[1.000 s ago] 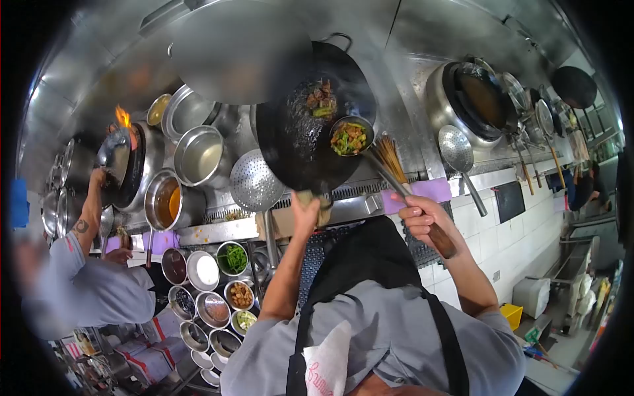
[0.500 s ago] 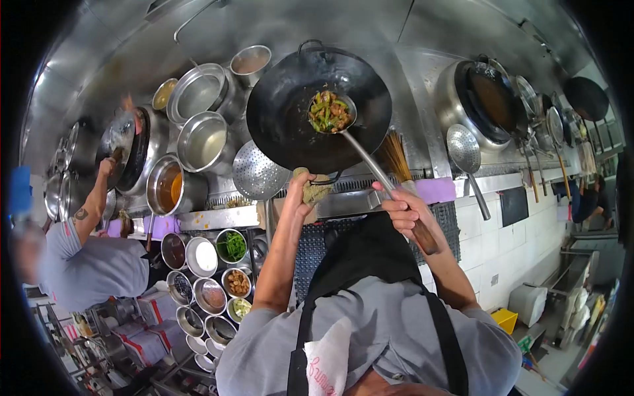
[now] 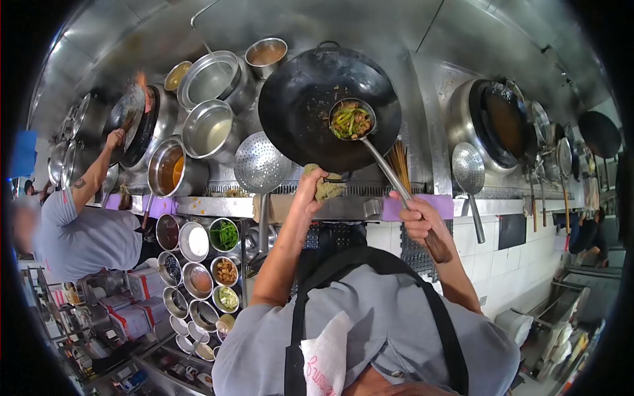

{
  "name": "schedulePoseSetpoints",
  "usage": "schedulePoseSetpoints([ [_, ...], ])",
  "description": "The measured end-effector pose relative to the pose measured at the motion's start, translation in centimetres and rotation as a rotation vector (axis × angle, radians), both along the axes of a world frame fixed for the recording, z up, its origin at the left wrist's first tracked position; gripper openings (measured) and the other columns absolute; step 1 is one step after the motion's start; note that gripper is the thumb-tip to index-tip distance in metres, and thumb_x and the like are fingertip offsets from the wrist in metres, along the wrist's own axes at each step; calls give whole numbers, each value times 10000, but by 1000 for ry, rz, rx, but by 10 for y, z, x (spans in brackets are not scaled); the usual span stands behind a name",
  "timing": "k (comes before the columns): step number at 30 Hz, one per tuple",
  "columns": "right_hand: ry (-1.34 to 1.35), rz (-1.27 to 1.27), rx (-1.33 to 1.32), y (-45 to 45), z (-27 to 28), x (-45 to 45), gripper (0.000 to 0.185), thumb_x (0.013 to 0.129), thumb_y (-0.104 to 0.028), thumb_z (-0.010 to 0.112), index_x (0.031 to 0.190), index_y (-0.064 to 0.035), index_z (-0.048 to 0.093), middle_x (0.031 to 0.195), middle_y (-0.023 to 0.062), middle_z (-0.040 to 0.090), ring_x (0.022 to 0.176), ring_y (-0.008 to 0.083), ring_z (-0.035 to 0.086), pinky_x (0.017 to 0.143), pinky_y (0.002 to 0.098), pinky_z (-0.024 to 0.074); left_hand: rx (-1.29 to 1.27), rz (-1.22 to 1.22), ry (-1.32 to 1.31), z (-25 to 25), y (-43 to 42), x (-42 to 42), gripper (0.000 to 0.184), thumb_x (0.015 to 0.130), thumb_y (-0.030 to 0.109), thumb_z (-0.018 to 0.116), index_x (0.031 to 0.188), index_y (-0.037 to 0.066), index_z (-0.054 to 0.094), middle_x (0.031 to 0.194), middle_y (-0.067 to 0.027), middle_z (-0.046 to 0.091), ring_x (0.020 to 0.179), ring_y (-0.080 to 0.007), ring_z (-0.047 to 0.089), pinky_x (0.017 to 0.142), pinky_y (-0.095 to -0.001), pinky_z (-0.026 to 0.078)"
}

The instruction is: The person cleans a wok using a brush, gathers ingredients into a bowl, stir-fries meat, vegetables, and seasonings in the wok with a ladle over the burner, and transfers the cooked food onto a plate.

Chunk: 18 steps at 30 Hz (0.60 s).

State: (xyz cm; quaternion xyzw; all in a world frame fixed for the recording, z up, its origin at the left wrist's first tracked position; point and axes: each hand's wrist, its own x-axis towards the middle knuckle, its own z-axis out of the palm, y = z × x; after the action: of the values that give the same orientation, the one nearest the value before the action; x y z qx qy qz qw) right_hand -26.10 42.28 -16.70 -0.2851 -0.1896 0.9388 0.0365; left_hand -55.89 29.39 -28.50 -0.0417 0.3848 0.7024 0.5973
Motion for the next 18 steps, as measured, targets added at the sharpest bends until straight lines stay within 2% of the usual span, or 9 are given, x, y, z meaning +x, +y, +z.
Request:
schedulePoseSetpoints([
  [2,-21,-6,-60,1,-2,-1,329,1070,-160,460,1377,-67,528,691,-60,411,412,-3,345,338,185,337,-34,32,45,7,2,6,248,822,50,612,1064,37,562,1035,-171,675,875,-331,721,727,-473,641],
  [5,-35,24,12,8,0,-2,324,1069,-167,464,1368,-62,533,694,-61,415,413,-3,349,343,182,340,-49,65,93,5,2,10,238,828,56,618,1055,26,552,976,-183,673,814,-327,719,705,-465,639],
  [10,-81,-7,24,19,29,0,313,1067,-170,475,1352,-57,538,687,-62,412,413,-8,350,337,185,320,-85,94,87,15,-4,11,199,827,34,615,1010,7,543,900,-174,665,768,-313,714,684,-453,638],
  [13,-151,10,113,30,36,7,295,1058,-172,489,1335,-81,536,682,-56,424,418,0,351,344,198,306,-58,146,207,6,-1,5,164,812,20,607,970,-3,568,822,-136,634,674,-273,683,571,-425,607],
  [14,-196,16,155,35,39,6,284,1055,-171,490,1323,-89,536,682,-55,427,420,5,355,348,204,307,-52,131,245,4,-2,2,179,792,7,609,968,1,572,827,-114,626,699,-237,675,594,-394,590],
  [18,-330,57,334,43,26,-11,254,1042,-154,502,1293,-113,493,682,-30,435,431,52,375,377,272,340,-97,206,570,19,1,7,323,778,-8,606,1096,-25,550,935,-100,630,841,-185,656,743,-333,559],
])
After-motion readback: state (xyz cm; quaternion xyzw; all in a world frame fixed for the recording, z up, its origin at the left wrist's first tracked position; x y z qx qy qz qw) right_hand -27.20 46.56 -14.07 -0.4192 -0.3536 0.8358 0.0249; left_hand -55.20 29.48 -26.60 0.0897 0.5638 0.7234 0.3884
